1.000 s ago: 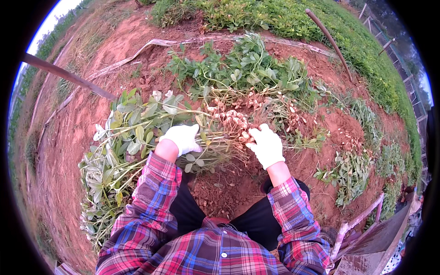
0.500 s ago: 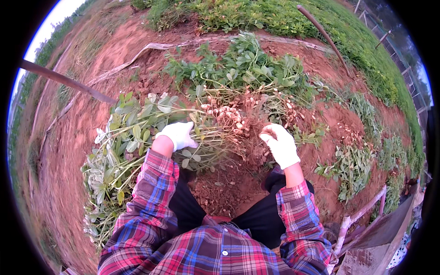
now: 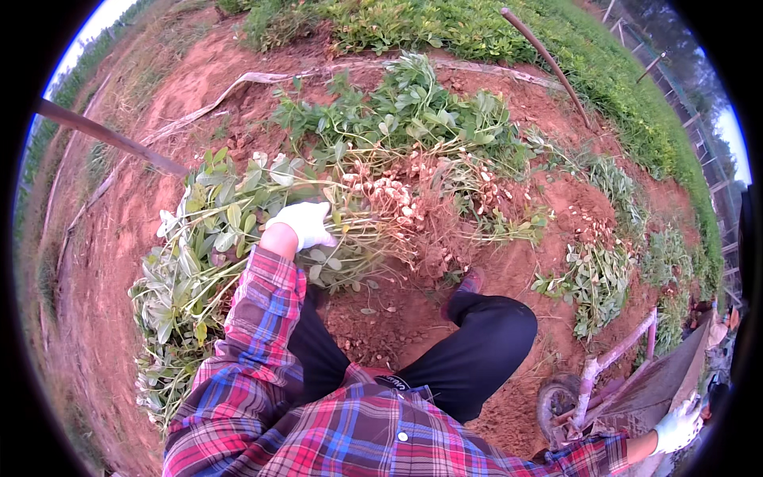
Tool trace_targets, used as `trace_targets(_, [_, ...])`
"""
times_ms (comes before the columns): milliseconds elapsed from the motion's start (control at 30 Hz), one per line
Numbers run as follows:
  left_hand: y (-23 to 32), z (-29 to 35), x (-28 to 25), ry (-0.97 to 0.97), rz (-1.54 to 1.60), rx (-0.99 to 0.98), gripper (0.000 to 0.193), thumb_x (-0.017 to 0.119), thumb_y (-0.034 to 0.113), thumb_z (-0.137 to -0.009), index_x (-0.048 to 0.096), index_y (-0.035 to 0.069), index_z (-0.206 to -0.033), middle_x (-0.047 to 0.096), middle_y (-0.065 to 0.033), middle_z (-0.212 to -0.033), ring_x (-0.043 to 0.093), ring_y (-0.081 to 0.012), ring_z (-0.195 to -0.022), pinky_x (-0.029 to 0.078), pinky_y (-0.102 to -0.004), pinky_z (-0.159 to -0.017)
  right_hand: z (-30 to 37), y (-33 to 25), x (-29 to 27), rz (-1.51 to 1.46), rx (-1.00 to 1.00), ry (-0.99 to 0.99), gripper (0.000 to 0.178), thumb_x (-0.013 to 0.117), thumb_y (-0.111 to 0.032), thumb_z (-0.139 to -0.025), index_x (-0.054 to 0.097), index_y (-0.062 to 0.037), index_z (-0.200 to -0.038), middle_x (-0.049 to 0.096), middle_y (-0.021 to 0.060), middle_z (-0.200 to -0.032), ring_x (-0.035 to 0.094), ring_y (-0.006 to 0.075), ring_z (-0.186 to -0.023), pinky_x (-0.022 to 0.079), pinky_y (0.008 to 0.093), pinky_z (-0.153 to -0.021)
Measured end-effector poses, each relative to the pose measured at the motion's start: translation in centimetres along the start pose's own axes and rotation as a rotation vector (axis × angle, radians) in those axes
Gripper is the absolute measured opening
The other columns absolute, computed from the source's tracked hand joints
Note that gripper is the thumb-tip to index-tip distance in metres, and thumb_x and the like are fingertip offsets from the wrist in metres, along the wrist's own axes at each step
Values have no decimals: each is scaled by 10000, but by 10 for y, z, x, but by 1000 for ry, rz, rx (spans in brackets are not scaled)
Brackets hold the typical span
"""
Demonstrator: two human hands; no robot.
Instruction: The person squats in a garden and harvests peanuts by hand. They pull peanut plants from the soil, shake off dirt, and detach the peanuts from the roots, placing them on the ground.
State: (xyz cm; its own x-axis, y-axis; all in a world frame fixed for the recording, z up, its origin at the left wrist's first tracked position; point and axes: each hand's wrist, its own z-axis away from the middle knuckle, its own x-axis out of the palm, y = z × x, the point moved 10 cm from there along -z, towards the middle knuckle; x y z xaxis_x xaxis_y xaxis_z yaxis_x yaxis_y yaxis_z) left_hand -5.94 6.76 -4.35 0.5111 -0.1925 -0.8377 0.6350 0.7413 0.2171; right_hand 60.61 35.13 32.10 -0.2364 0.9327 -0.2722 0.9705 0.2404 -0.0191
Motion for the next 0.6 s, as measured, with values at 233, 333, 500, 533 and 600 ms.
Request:
trace_targets(233, [0, 4, -1, 6, -16, -9, 686, 690, 435, -680, 495, 36, -1203, 581, -192, -1160, 555, -345, -1073, 438, -400, -913, 93, -242, 78, -1031, 151, -576, 201, 529, -53, -898, 606, 12, -1071, 595, 120, -1114, 556, 217, -1025, 468, 331, -879])
trace_targets(333, [-8, 5, 3, 2, -10, -17, 728, 690, 450, -671, 479, 31, -1227, 583, -199, -1150, 558, -353, -1061, 442, -404, -904, 167, -412, 80, -1333, -403, -901, 189, 628, -101, -807, 644, -44, -986, 630, 127, -990, 611, 257, -922, 482, 327, -816])
trace_targets(500, [1, 0, 3, -16, -18, -5, 773, 687, 459, -665, 456, 23, -1260, 582, -213, -1144, 562, -362, -1050, 448, -401, -895, 284, -542, 92, -1230, -942, -936, 303, 626, -116, -728, 635, -142, -1030, 598, 96, -1062, 558, 280, -1018, 448, 387, -878])
trace_targets(533, [4, 3, -1, -16, -27, -4, 771, 683, 461, -672, 451, 24, -1264, 584, -217, -1137, 565, -365, -1042, 453, -406, -885, 293, -549, 90, -1196, -979, -823, 281, 611, -126, -740, 637, -159, -1017, 591, 98, -1078, 543, 285, -1045, 413, 418, -921])
trace_targets(600, [6, 2, -1, -24, -37, -6, 762, 682, 463, -677, 453, 26, -1258, 589, -218, -1124, 570, -367, -1030, 456, -410, -876, 315, -559, 97, -1122, -1036, -741, 235, 566, -147, -773, 642, -203, -988, 572, 101, -1118, 502, 295, -1113, 320, 489, -1009])
